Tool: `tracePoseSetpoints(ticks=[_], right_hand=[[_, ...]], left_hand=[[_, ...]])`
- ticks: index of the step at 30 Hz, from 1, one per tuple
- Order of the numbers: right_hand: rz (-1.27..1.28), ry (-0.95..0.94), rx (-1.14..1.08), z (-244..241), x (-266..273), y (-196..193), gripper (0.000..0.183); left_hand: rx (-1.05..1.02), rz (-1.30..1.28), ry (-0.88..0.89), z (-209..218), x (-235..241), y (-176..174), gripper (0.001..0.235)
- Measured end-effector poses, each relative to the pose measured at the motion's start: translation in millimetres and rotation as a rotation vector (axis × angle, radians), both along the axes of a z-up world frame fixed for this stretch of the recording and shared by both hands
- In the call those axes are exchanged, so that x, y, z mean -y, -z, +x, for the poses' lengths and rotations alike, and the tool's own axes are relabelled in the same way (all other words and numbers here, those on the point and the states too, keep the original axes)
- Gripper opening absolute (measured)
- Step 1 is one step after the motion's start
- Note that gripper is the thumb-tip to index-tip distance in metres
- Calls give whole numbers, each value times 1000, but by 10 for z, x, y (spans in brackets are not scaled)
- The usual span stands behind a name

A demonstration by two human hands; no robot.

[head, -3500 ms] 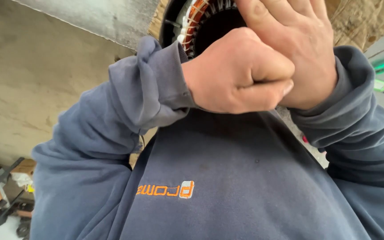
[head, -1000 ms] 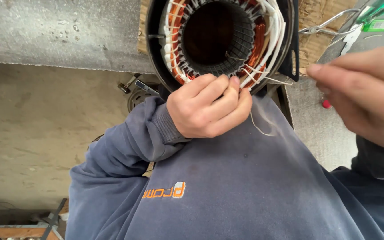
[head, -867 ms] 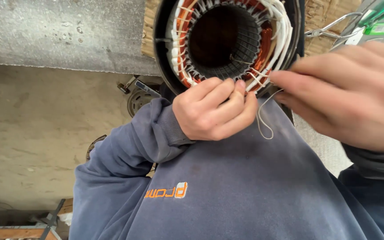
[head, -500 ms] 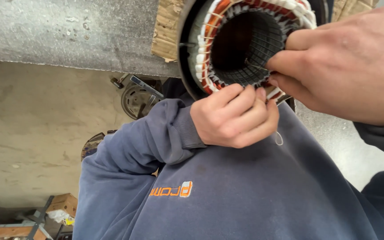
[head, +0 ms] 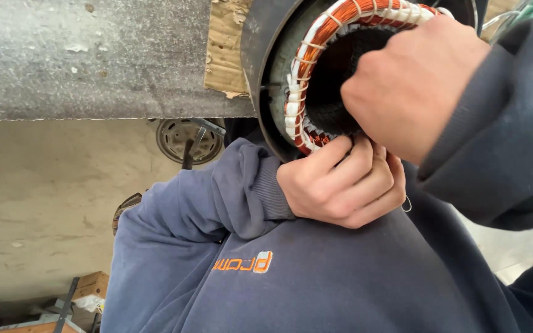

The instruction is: Securing and lacing copper windings in an electric motor stator using lacing cord and pliers.

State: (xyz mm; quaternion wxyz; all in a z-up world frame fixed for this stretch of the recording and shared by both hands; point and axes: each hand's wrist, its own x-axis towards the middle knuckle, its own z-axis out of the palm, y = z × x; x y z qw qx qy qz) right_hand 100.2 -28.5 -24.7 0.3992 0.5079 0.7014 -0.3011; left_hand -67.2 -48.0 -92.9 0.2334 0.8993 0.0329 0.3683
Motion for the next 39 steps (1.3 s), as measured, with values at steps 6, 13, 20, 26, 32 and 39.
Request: tracePoseSetpoints(ticks=[6, 13, 20, 26, 32, 39], right_hand=[[-88, -22, -62, 40, 46, 88, 19], [76, -58, -99, 226, 127, -341, 16], [48, 142, -248, 299, 240, -277, 18], [-98, 114, -120, 274, 208, -231, 14], [-17, 88, -120, 287, 495, -370, 16], [107, 606, -318, 982, 1838, -352, 26]], left_hand=[[1, -13, 9, -12, 38, 19, 11], [-15, 17, -12, -45, 30, -13, 9], [-20, 38, 65, -31, -52, -14, 12], [-49, 49, 47, 12, -1, -39, 11], [-16, 22, -3, 34, 50, -24, 13], [-37, 78, 24, -4, -16, -38, 11]])
